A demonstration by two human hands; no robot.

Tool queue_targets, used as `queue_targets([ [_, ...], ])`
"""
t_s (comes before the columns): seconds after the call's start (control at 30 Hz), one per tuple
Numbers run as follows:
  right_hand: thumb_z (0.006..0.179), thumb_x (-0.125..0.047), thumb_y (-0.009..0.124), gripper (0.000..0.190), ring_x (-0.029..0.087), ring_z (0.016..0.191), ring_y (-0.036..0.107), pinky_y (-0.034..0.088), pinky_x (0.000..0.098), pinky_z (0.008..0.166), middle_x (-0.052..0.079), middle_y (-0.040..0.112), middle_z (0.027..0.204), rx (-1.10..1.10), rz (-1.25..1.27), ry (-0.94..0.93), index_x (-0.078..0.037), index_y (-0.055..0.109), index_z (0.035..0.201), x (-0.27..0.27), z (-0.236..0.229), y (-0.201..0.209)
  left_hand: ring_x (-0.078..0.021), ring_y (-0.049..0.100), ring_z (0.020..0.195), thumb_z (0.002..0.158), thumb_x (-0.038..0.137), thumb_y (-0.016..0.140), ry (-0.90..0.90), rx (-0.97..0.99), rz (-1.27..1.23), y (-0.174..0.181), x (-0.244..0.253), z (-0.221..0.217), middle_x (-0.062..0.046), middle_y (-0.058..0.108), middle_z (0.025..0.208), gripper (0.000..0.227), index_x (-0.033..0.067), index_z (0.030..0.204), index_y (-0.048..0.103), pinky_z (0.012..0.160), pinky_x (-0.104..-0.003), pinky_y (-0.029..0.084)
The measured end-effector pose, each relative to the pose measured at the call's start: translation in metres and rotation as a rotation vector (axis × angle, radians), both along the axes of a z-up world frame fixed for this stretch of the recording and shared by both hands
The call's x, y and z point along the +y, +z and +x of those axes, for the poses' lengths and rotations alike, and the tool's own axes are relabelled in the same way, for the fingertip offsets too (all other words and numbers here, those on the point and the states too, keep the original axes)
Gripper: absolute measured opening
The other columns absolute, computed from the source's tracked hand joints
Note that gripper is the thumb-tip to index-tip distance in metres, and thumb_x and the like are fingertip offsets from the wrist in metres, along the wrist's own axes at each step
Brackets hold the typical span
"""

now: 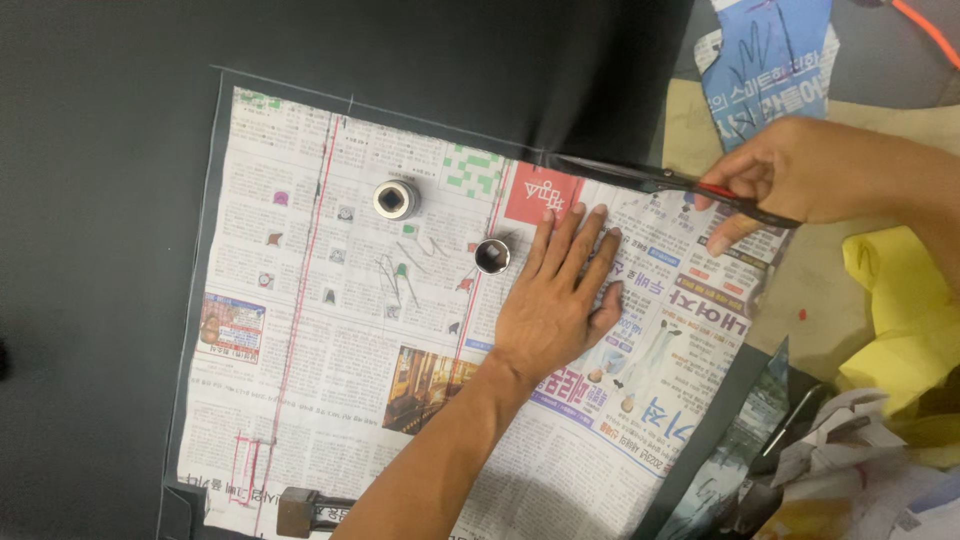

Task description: The person uses a ruler and a white pencil to mark straight lines on a newspaper sheet laid over a dark surface. They then use scissors to cut along the marked lines, removing excess paper. The person repeats the process by marking another line and preparing to cut again.

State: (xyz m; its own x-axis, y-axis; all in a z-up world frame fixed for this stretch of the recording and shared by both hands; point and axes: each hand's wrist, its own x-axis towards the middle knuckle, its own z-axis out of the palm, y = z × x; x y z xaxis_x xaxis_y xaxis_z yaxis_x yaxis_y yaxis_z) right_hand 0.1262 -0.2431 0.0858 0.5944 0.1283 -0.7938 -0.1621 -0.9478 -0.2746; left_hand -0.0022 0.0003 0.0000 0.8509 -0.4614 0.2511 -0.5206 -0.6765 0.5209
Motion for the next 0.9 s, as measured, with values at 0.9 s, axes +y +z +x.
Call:
queue_targets([
  [0.9, 0.063, -0.033, 0.097, 0.057, 0.017, 0.060, 0.063, 0.049, 0.0317, 0.061, 0.006, 0.073, 0.065, -0.041, 0.040, 0.061, -0.009, 0.079, 0.111, 0.093, 0.030, 0.012, -0.0378, 0.042, 0.150, 0.100, 0.029, 0.058, 0.016, -0.016, -0.024, -0.004, 0.001, -0.001, -0.022, 0.050, 0.154, 0.052, -0.0027, 0.141, 0.058, 0.129, -0.052, 0.029],
])
